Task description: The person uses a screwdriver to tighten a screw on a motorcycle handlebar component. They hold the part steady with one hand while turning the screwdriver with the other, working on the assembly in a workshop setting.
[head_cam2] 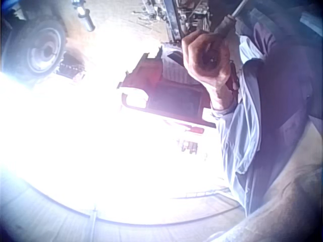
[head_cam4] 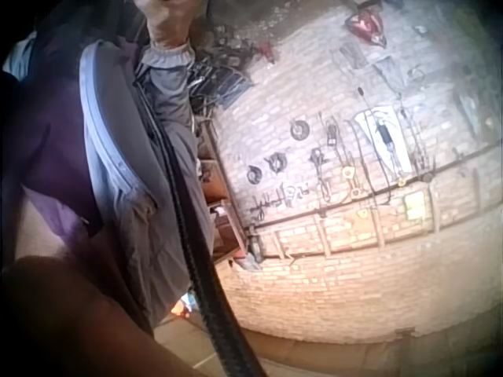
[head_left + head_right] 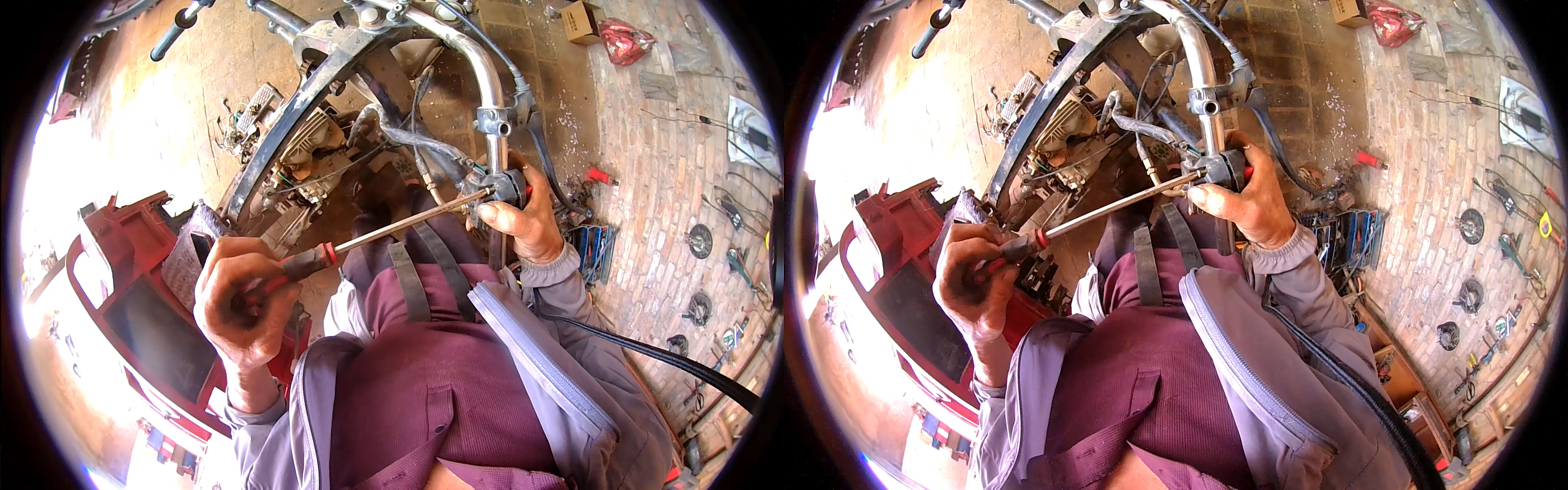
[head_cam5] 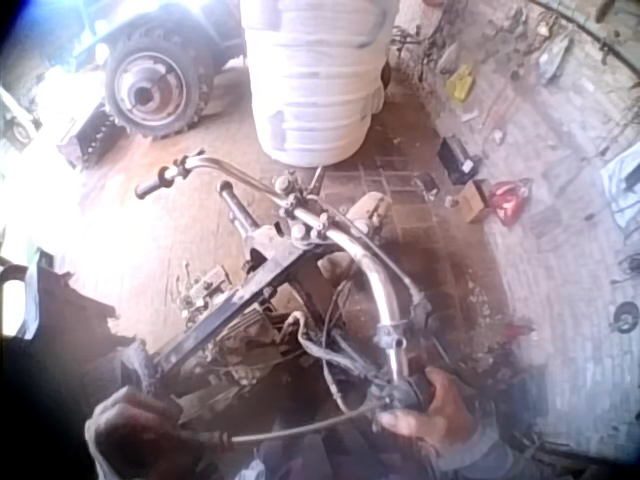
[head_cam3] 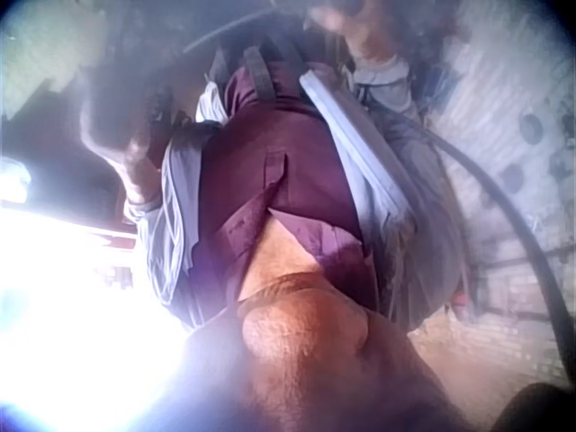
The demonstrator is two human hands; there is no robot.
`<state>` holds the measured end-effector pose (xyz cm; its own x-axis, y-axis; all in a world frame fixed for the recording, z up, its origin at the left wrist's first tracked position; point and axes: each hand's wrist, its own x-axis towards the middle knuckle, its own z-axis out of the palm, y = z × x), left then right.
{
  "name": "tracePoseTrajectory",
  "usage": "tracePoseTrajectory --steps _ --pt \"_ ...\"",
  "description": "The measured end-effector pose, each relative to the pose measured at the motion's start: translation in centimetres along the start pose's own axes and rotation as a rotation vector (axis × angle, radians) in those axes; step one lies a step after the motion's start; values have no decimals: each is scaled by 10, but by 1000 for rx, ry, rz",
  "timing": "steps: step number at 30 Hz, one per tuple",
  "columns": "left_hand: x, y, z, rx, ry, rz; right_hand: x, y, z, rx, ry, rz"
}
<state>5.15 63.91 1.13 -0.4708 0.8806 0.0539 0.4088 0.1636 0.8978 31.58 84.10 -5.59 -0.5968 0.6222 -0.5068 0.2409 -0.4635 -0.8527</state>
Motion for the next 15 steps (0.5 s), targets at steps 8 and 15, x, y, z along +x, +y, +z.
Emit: tracePoseTrajectory --steps 8,15 --pt "0 13 4 182 4 175 0 7 -2 48 37 14" --pt "3 7 -7 -39 -193 -146 0 -2 4 44 11 0"
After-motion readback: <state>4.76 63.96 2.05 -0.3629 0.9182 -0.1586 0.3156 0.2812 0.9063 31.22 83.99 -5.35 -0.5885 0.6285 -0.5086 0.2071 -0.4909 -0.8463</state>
